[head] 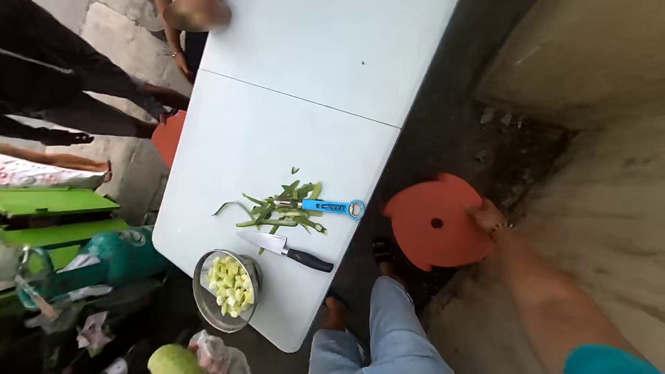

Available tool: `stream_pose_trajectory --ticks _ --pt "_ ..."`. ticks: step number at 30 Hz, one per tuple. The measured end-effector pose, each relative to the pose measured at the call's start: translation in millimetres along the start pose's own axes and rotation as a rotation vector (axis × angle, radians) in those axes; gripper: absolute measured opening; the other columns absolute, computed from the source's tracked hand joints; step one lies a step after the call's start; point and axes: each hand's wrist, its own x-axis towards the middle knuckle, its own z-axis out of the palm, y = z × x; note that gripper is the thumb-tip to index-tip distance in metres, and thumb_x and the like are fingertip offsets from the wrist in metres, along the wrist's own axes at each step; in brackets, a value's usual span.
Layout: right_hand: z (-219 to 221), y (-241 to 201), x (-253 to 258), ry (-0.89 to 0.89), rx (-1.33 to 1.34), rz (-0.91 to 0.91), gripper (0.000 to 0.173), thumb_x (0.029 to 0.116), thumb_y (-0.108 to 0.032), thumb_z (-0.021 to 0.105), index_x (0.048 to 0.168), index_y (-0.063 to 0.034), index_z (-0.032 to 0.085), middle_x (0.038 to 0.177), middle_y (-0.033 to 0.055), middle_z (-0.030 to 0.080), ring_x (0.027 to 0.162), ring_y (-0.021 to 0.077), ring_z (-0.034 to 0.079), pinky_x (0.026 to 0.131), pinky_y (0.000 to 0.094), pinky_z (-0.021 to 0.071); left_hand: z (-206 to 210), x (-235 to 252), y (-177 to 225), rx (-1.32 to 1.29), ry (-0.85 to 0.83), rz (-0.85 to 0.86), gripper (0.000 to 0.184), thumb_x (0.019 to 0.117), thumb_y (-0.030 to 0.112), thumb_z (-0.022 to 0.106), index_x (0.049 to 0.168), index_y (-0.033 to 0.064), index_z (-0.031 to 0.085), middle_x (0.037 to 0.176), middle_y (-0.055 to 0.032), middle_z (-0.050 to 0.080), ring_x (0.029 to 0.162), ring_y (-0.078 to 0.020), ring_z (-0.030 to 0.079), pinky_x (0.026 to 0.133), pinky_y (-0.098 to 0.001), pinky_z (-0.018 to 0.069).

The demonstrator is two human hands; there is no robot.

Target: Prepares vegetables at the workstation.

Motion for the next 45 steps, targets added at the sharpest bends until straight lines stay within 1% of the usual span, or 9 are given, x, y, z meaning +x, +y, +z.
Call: stream_pose_trajectory --ticks 4,6,9,15,20,24,30,38,45 --pt "-13 -15 -53 -0.046 -0.29 0.158 0.083 0.102 -0.015 0.057 0.165 -0.0034 0.004 0.156 0.0384 0.032 0.142 0.0519 0.04 0.114 0.0636 0.0369 28 -7 -8 0.072 0.074 0.027 0.08 0.0913 0.083 0.027 0.111 0.0156 0.066 0.08 -0.0033 0.067 0.068 -0.0145 0.066 0.059 -0.0304 0.0565" --pt "-17 -17 -62 -0.175 -0.431 0.163 0.084 0.1011 -0.011 0.057 0.162 0.003 0.001 0.159 0.039 0.027 0.145 0.0507 0.036 0.117 0.0601 0.0344 41 -13 -11 0.138 0.111 0.042 0.084 0.0893 0.086 0.02 0.111 0.0185 0.065 0.078 -0.0025 0.068 0.064 -0.0141 0.067 0.055 -0.0295 0.0571" --pt "-20 -32 -83 -0.28 -0.635 0.103 0.068 0.1013 -0.013 0.058 0.154 0.0153 0.024 0.156 0.0387 0.033 0.145 0.0496 0.038 0.117 0.0585 0.0342 49 -23 -10 0.177 0.089 0.046 0.083 0.0866 0.087 0.025 0.115 0.0217 0.066 0.081 -0.0031 0.072 0.067 -0.0146 0.069 0.057 -0.0301 0.0591" --pt "-18 -159 -205 0.051 -0.158 -0.586 0.051 0.0998 -0.014 0.06 0.148 -0.0009 0.052 0.152 0.0293 0.047 0.143 0.0478 0.042 0.119 0.0617 0.0321 58 -47 9 0.179 -0.044 0.089 0.083 0.0897 0.084 0.026 0.12 0.0171 0.064 0.082 -0.0065 0.071 0.069 -0.0175 0.071 0.06 -0.0325 0.0606" --pt "14 -271 -304 0.016 -0.215 -1.033 0.035 0.0977 -0.012 0.059 0.132 -0.0105 0.068 0.138 0.0228 0.059 0.135 0.0459 0.048 0.11 0.0617 0.042 49 -50 22 0.115 -0.094 0.111 0.088 0.0865 0.087 0.03 0.119 0.0138 0.065 0.078 -0.0096 0.07 0.066 -0.0207 0.07 0.058 -0.0359 0.0612" --pt "54 -324 -312 -0.064 -0.575 -0.96 0.053 0.0947 0.0 0.058 0.144 -0.0179 0.06 0.141 0.0228 0.055 0.132 0.0461 0.049 0.102 0.0636 0.044 41 -51 37 0.052 -0.2 0.128 0.087 0.0871 0.086 0.032 0.122 0.0125 0.063 0.082 -0.0101 0.071 0.069 -0.0205 0.071 0.061 -0.0353 0.0614" --pt "66 -366 -319 -0.071 -0.809 -0.872 0.051 0.0831 -0.003 0.072 0.133 -0.0044 0.062 0.127 0.0254 0.062 0.121 0.0451 0.058 0.095 0.064 0.0478 24 -53 66 0.102 -0.186 0.214 0.089 0.0862 0.086 0.035 0.126 0.0097 0.057 0.083 -0.0089 0.069 0.07 -0.0208 0.07 0.061 -0.0357 0.0613" --pt "53 -369 -376 -0.208 -0.721 -0.834 0.034 0.0976 -0.015 0.057 0.129 -0.003 0.059 0.113 0.0238 0.068 0.107 0.0423 0.067 0.087 0.0628 0.0523 13 -45 64 0.05 -0.128 0.243 0.087 0.094 0.08 0.017 0.127 0.0078 0.054 0.081 -0.0095 0.07 0.068 -0.0206 0.071 0.059 -0.0358 0.062" --pt "59 -355 -371 -0.407 -0.669 -0.847 0.047 0.1113 -0.033 0.042 0.157 -0.0225 0.04 0.104 0.0233 0.071 0.093 0.0415 0.07 0.086 0.0615 0.054 49 -8 53 0.026 -0.063 0.234 0.087 0.0979 0.073 0.005 0.125 0.0046 0.051 0.079 -0.0114 0.07 0.067 -0.023 0.07 0.058 -0.037 0.0615"
